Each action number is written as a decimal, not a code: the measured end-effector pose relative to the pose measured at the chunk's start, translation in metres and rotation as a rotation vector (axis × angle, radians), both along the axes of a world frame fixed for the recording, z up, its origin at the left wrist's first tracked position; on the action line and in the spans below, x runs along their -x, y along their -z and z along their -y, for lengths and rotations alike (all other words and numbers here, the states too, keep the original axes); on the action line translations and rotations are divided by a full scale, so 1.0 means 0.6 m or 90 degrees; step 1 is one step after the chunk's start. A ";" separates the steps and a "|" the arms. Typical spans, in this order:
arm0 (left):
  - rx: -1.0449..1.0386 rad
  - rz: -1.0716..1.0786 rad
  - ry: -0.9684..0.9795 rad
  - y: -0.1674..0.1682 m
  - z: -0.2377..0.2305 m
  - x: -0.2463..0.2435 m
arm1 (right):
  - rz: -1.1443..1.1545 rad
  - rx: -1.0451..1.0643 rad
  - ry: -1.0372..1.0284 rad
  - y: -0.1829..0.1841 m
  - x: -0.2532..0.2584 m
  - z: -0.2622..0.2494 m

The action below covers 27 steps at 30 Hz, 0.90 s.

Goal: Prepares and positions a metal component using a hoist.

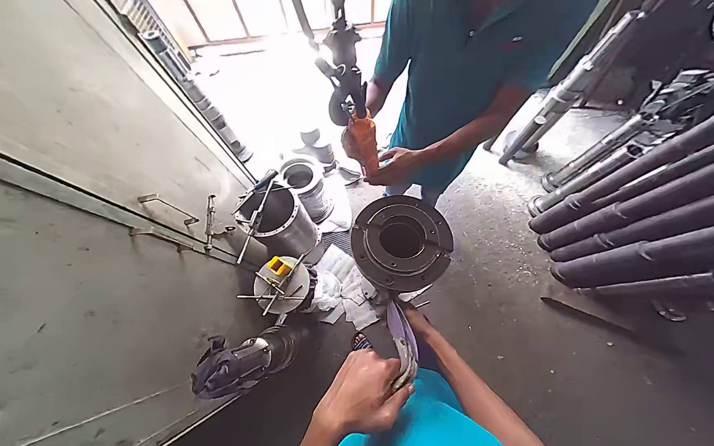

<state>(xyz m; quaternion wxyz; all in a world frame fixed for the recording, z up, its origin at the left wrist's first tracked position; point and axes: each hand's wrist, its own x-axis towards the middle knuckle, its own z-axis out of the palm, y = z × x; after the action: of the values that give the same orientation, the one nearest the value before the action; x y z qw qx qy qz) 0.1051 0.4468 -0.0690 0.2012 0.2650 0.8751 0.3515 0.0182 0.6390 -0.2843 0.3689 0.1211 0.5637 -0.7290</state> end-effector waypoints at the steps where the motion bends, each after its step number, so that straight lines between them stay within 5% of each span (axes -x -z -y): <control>1: 0.013 -0.061 0.017 -0.013 -0.015 0.008 | -0.036 -0.033 -0.042 -0.004 -0.010 -0.012; 5: 0.018 -0.146 -0.007 -0.025 -0.018 0.005 | -0.266 -0.247 -0.209 -0.110 -0.023 -0.081; 8: 0.042 -0.166 -0.068 -0.034 -0.015 -0.001 | -0.488 -0.328 -0.207 -0.184 -0.036 -0.123; 12: 0.036 -0.207 -0.163 -0.046 -0.052 0.012 | -0.738 -0.035 -0.264 -0.258 0.034 -0.111; 14: 0.057 -0.220 -0.241 -0.061 -0.070 0.019 | -0.748 0.145 -0.425 -0.275 0.067 -0.090; 16: 0.062 -0.200 -0.343 -0.072 -0.089 0.031 | -0.751 0.184 -0.530 -0.282 0.090 -0.087; 21: -0.236 -0.171 -0.635 -0.048 -0.159 0.072 | -0.733 0.249 -0.434 -0.259 0.149 -0.088; 24: -0.446 -0.093 -0.656 -0.020 -0.196 0.074 | -0.634 0.334 -0.431 -0.249 0.163 -0.094; 27: -0.455 -0.095 -0.703 -0.004 -0.219 0.083 | -0.574 0.349 -0.441 -0.256 0.173 -0.106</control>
<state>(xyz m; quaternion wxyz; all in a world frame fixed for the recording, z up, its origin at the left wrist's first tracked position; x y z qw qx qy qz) 0.0553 0.5781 -0.0664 -0.1702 -0.1483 0.7233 0.6526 -0.0856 0.7028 -0.1309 0.3274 -0.4863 0.4628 -0.6649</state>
